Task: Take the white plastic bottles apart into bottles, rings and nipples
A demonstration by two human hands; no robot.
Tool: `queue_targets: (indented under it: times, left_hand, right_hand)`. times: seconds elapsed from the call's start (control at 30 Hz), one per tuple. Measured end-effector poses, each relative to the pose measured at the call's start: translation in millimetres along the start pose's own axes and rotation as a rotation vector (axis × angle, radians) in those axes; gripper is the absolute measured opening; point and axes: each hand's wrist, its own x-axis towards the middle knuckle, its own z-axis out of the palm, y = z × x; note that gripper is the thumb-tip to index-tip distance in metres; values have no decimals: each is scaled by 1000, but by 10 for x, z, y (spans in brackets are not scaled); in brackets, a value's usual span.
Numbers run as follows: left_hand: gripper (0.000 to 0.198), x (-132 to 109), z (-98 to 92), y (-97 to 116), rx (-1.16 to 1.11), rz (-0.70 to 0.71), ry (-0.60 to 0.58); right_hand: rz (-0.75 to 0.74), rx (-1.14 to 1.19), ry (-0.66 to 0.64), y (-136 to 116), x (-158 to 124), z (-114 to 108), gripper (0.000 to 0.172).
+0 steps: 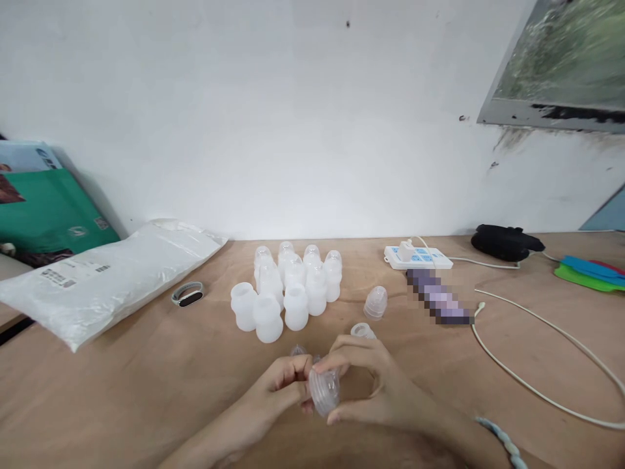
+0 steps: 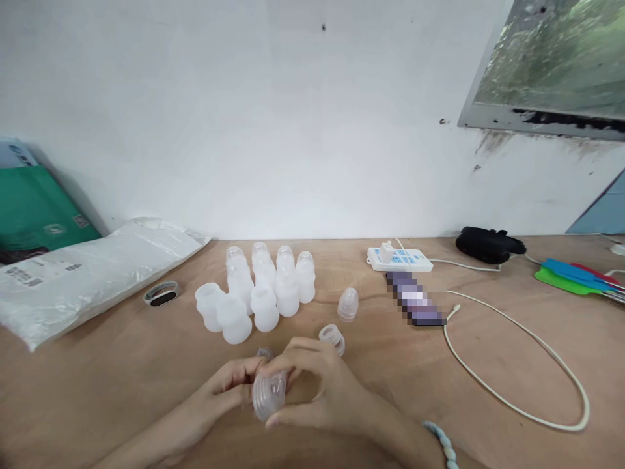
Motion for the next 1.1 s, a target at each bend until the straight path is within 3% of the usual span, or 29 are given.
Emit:
queue_targets:
  times: [0.13,0.2,0.27,0.33,0.43,0.6,0.67,0.83,0.93,1.1]
  left_hand:
    - [33,6,-83,-49,2,51,-8]
    - [37,9,-122,-27,17,55,35]
    - [35,-1,-158,35,86,61,103]
    - [33,-24,-199,111,216,73,191]
    - [32,-69,-276,179,421,29,273]
    - [22,-79,-346,65,685,-132,96]
    - [23,-55,-347,-21,772,-142,78]
    - [22,-18,-361,-127,1046,-114,240]
    - [24,-26,-367,-109,1203,-159,275]
    - [27,-37,-352,-54,1309,-134,303]
  right_hand:
    - [172,359,145,94,34,-161,48]
    - [212,293,327,133,62,-321,49]
    - [239,62,421,147,89,-488,40]
    - [264,-218,374,150,104,-614,33]
    - [298,-569,203,160,96,-696,26]
    - [452,-895,21,145,72,-719,20]
    - [520,-984,-29,112,74,-737,19]
    - [666,-1155,-199,67,67,-745,18]
    - [705,-1162,-274,82,55,-711,14]
    - [673,-1174,-238,128,47,-676,14]
